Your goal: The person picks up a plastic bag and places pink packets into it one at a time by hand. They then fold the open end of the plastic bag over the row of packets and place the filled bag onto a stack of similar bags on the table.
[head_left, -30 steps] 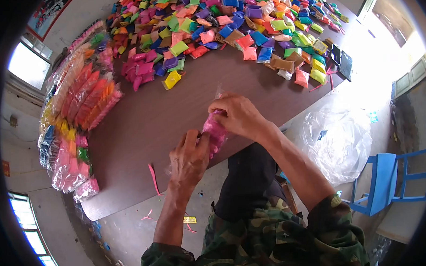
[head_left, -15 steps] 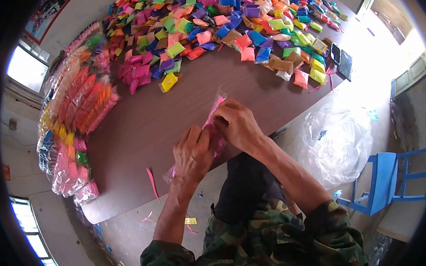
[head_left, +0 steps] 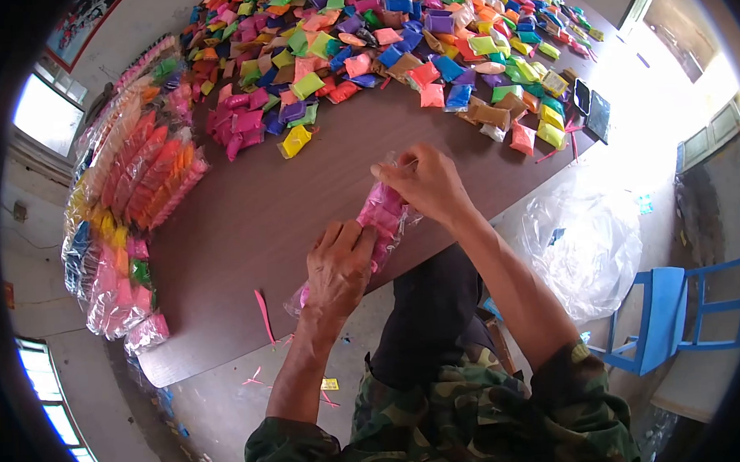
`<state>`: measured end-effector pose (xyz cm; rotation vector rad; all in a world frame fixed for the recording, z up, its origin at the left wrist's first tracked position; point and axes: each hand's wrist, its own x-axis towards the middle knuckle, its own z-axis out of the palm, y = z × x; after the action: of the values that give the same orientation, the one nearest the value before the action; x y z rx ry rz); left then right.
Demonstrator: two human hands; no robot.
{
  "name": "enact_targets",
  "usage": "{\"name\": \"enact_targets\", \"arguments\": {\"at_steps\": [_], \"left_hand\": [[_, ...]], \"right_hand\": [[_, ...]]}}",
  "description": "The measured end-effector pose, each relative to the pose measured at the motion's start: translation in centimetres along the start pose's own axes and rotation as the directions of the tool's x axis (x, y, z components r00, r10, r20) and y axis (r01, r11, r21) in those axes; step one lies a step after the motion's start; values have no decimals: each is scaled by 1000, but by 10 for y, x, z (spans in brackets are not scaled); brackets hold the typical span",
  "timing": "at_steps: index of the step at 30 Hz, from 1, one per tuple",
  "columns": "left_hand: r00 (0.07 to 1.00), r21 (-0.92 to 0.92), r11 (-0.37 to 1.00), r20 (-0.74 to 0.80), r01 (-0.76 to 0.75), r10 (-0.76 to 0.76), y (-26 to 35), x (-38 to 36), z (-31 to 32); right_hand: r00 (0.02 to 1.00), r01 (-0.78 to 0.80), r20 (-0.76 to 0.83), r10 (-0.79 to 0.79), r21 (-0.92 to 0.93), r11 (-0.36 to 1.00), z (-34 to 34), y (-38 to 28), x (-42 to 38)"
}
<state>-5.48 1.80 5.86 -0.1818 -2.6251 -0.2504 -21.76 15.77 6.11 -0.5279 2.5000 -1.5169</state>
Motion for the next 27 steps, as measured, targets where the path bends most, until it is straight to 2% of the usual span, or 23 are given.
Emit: {"name": "enact_targets", "arguments": {"at_steps": [1, 4, 7, 10, 13, 16, 22, 25, 27], "left_hand": [[1000, 2, 1000, 5, -1, 1, 0, 0, 0], [1000, -1, 1000, 5, 3, -3, 0, 0, 0], [1000, -13, 1000, 4, 16, -16, 0, -2, 2], [1000, 7, 1000, -5, 12, -12, 0, -2, 3], [1000, -7, 1000, -7, 12, -12, -1, -2, 5], [1000, -6, 1000, 7, 23, -23, 3, -2, 1], [1000, -22, 1000, -8, 19, -19, 0, -1, 5], [1000, -27, 999, -23, 20, -21, -1, -3, 8], [1000, -20, 1000, -20, 19, -20, -1, -4, 7]], "right_hand": [[997, -57, 60, 58, -21, 998, 0, 1, 4], [999, 35, 12, -35, 28, 999, 7, 8, 7], [1000, -9, -8, 10, 88, 996, 2, 15, 3], [994, -72, 95, 50, 248, 966, -8, 20, -6], [985, -168, 103, 136, 441, 882, -10, 18, -17], [975, -219, 149, 168, 465, 858, -13, 28, -19], [976, -204, 125, 176, 274, 940, -13, 37, -16], [990, -130, 79, 113, 260, 957, -11, 43, -10], [992, -109, 105, 75, 365, 924, -11, 45, -9]]}}
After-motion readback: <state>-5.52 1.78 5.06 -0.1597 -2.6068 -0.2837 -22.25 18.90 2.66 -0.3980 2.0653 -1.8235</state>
